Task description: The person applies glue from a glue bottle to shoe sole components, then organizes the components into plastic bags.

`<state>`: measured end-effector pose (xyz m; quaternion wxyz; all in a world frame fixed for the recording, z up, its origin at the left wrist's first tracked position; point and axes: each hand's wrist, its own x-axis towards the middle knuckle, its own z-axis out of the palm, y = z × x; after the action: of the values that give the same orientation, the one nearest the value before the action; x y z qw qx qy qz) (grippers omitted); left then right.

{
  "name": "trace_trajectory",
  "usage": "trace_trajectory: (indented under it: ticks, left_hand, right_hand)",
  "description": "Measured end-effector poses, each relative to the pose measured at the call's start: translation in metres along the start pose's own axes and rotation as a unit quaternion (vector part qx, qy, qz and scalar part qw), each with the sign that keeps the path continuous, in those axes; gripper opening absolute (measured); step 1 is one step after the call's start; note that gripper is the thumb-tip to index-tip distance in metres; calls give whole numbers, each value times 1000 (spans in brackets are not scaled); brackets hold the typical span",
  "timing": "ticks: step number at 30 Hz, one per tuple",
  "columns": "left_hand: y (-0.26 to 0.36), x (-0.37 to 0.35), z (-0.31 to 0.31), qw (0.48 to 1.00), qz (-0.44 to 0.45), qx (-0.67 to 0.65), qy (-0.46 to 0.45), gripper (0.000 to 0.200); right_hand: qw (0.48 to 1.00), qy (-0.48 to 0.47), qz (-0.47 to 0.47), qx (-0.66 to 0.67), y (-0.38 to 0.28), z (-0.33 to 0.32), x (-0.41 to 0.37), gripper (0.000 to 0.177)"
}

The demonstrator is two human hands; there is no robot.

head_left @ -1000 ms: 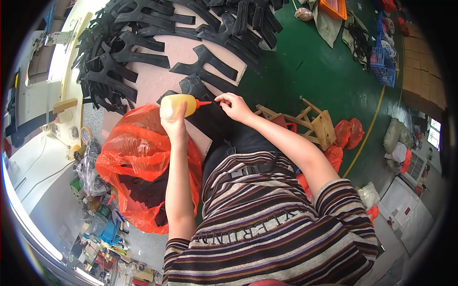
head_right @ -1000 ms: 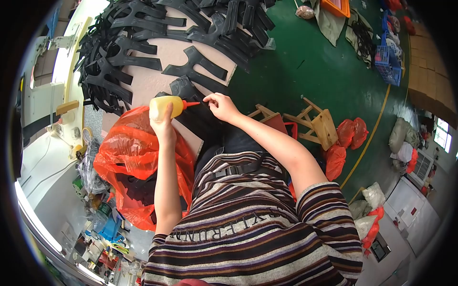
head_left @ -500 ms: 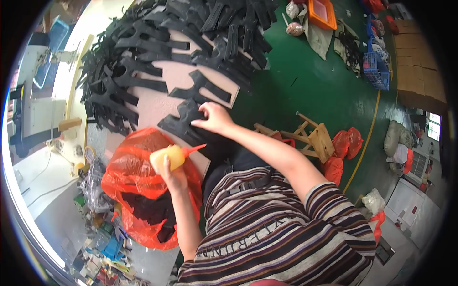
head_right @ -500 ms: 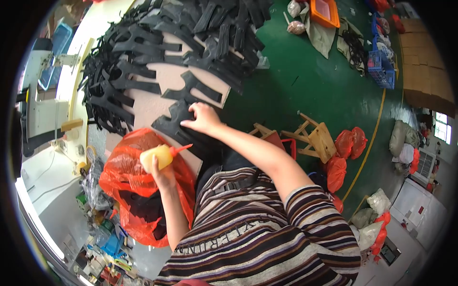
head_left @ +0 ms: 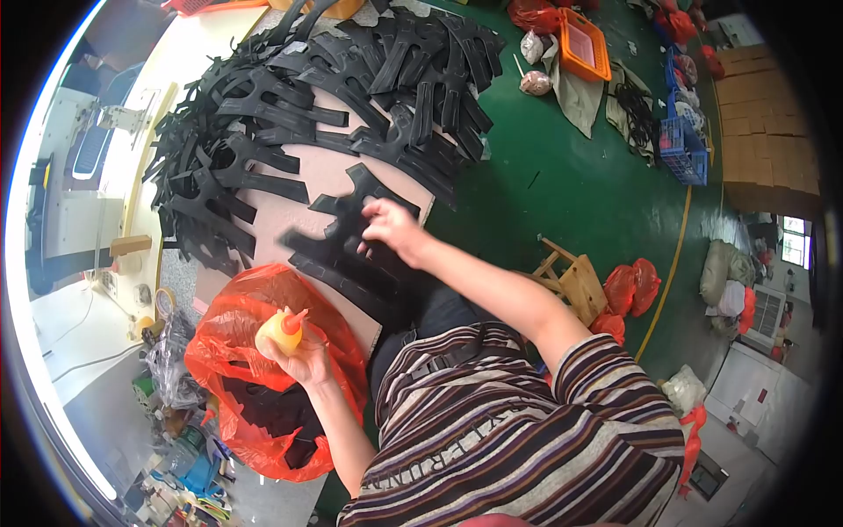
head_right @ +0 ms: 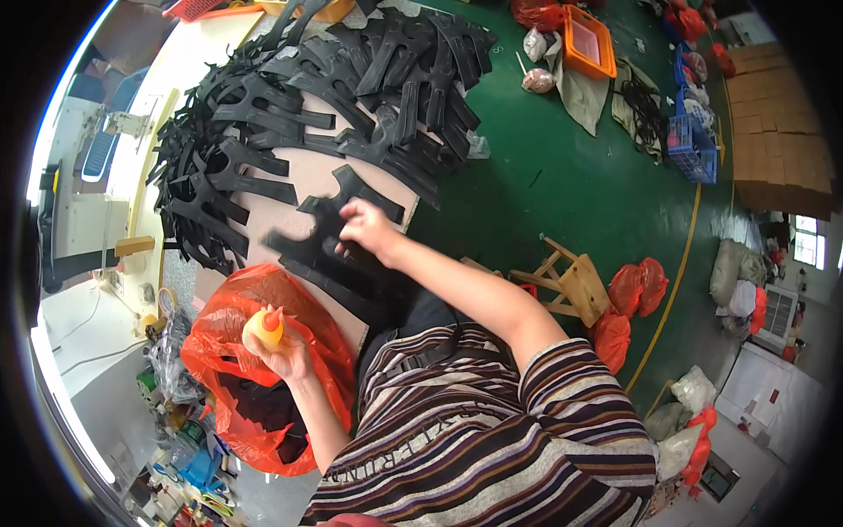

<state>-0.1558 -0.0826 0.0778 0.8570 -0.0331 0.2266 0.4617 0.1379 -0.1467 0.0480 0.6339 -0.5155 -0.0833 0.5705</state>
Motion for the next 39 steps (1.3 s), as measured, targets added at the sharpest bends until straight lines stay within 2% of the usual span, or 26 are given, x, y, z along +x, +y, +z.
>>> trace_trajectory:
  ticks: [2, 3, 4, 5, 6, 7, 8, 9, 10, 12, 14, 15, 16, 17, 19, 21, 25, 26, 29, 33, 36, 39]
  left_hand:
    - [4, -2, 3, 1000, -4, -12, -2, 57]
    - [7, -4, 3, 1000, -3, -16, -1, 57]
    - [9, -4, 1, 1000, 5, -6, 8, 57]
    - [12, -3, -4, 1000, 12, -11, 13, 57]
    - [13, -1, -7, 999, 23, -3, 21, 57]
    - [14, 1, -7, 999, 34, 5, 30, 57]
    - [13, 3, -5, 997, 52, 45, 33, 56]
    - [12, 6, -2, 994, 67, 84, 36, 55]
    - [14, 11, -1, 985, 90, 139, 51, 53]
    - [15, 25, 0, 950, 144, 268, 72, 46]
    - [15, 43, 0, 901, 206, 371, 92, 39]
    - [14, 53, 1, 875, 240, 408, 106, 36]
    - [18, 64, -7, 865, 241, 421, 129, 35]
    - [19, 73, -8, 850, 264, 442, 114, 34]
    - [20, 84, -7, 842, 273, 452, 112, 32]
    - [19, 86, -4, 849, 263, 444, 112, 30]
    - [14, 96, -2, 858, 252, 438, 95, 30]
    - [14, 102, -9, 854, 264, 438, 93, 35]
    - [12, 112, -18, 829, 283, 461, 140, 41]
    - [8, 109, -14, 850, 270, 421, 167, 43]
    - [6, 97, -10, 862, 235, 436, 108, 43]
    - [0, 90, -14, 860, 220, 443, 127, 41]
  right_hand:
    - [996, 29, -33, 75, -46, -28, 12, 37]
    - [996, 51, -43, 55, -62, -49, 30, 39]
    - [991, 87, -93, 38, -73, -71, 51, 37]
    - [996, 65, -51, -14, -98, -88, 59, 40]
    - [982, 94, -117, -112, -98, -116, 88, 43]
    - [953, 120, -185, -206, -90, -137, 111, 46]
    - [870, 209, -207, -395, -90, -144, 114, 48]
    - [740, 288, -224, -564, -89, -145, 117, 50]
    - [713, 304, -292, -560, -83, -125, 112, 51]
    - [744, 156, -375, -530, -53, -87, 80, 39]
    - [786, 34, -301, -539, -16, -35, 26, 38]
    - [783, -10, -274, -558, 6, -21, 6, 43]
    - [740, -33, -318, -591, 28, -13, -6, 48]
    - [720, -57, -274, -635, 45, -8, -14, 52]
    - [724, -60, -242, -643, 62, -6, -19, 51]
    - [771, -20, -217, -599, 66, -7, -18, 51]
    - [776, -17, -220, -590, 63, -10, -17, 50]
    - [777, -16, -217, -591, 64, -10, -17, 50]
    - [776, -11, -214, -593, 65, -8, -18, 50]
    - [776, -7, -216, -592, 66, -7, -17, 51]
    - [778, -13, -191, -598, 65, -8, -17, 50]
    - [781, -15, -185, -597, 65, -8, -17, 50]
